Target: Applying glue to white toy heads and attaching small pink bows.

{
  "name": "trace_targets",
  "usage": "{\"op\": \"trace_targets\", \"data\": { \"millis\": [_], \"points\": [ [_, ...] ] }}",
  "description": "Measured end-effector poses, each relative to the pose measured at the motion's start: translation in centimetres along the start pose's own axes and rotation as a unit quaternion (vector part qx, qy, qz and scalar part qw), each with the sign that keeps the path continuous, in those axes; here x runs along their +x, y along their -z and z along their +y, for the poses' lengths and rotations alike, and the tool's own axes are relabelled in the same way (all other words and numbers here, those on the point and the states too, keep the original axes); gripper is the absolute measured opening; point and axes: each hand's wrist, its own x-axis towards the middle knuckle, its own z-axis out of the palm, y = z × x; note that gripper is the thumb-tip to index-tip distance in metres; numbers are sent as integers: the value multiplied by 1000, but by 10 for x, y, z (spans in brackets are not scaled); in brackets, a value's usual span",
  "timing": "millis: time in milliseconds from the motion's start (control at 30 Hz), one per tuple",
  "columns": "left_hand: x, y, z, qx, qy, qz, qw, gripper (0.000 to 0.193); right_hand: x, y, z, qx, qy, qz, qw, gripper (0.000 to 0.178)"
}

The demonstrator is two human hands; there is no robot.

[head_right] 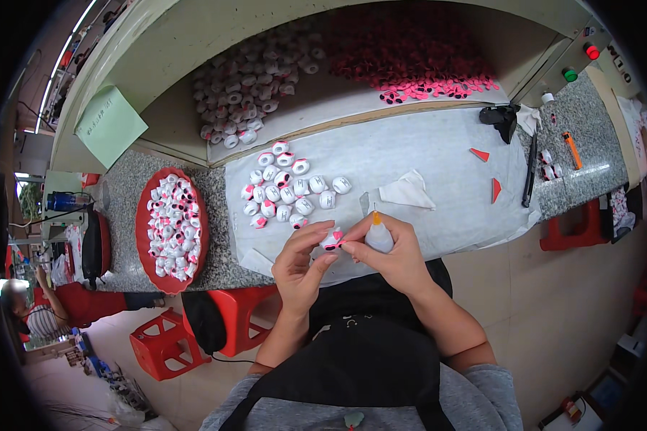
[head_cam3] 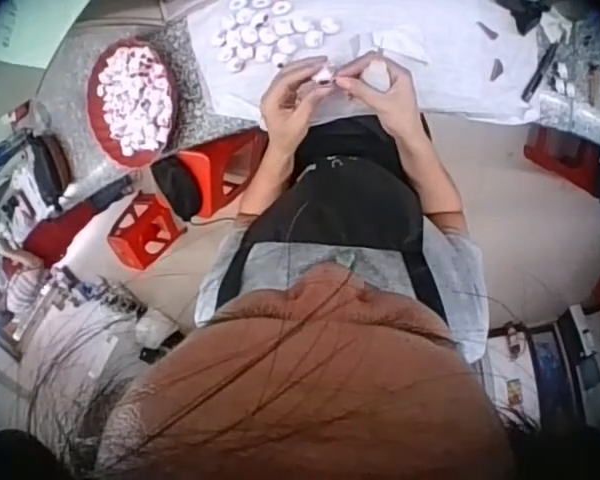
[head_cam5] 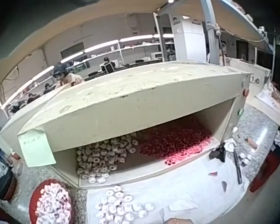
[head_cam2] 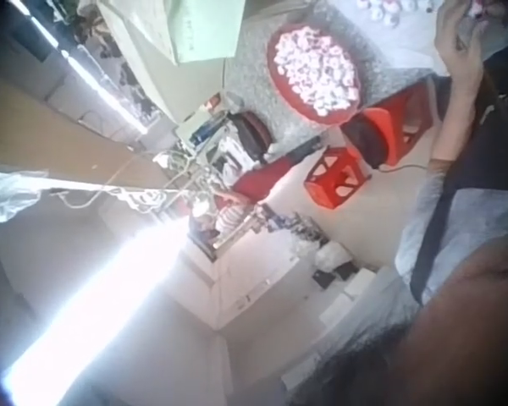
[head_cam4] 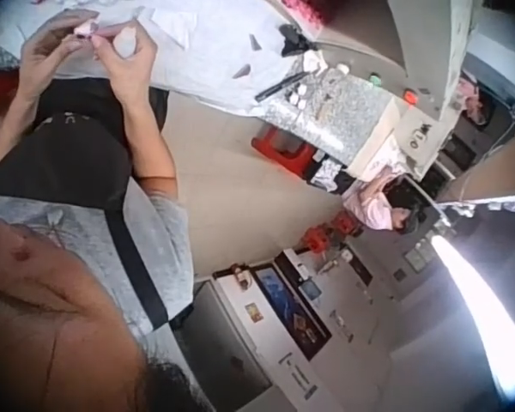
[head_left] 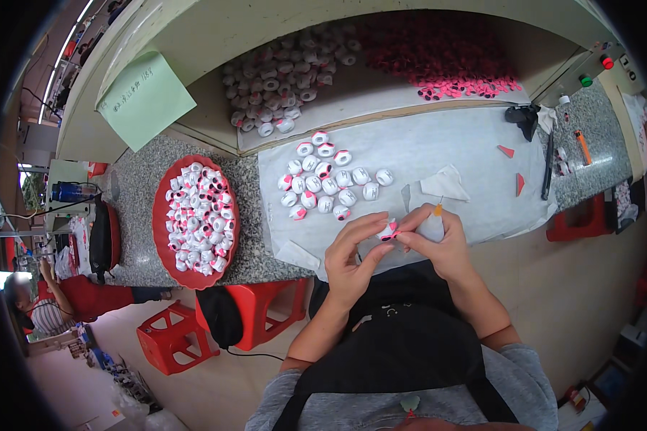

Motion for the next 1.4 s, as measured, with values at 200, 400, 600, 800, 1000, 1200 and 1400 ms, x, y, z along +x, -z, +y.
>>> {"op": "trace_targets", "data": {
  "millis": [200,400,600,800,1000,1200,1400],
  "points": [
    [-2,0,4,-196,98,53,974,26,1,-1,5,-45,67,16,997,20],
    [-7,3,3,-242,128,33,961,24,4,-5,-7,-70,40,-71,994,31],
    [-7,6,3,-253,125,-21,959,23,2,-2,-6,-38,-5,-80,996,27],
    [-7,6,-2,-244,79,-21,966,20,0,-4,-1,0,-10,-71,997,22],
    [-6,8,1,-248,101,-28,963,20,-1,-4,2,15,-13,-60,998,21],
    [-9,8,0,-262,127,-29,956,25,-1,-8,-2,26,-32,-55,998,21],
    [-11,3,0,-243,119,6,963,25,-1,-9,0,5,-12,-53,998,20]
  ]
}}
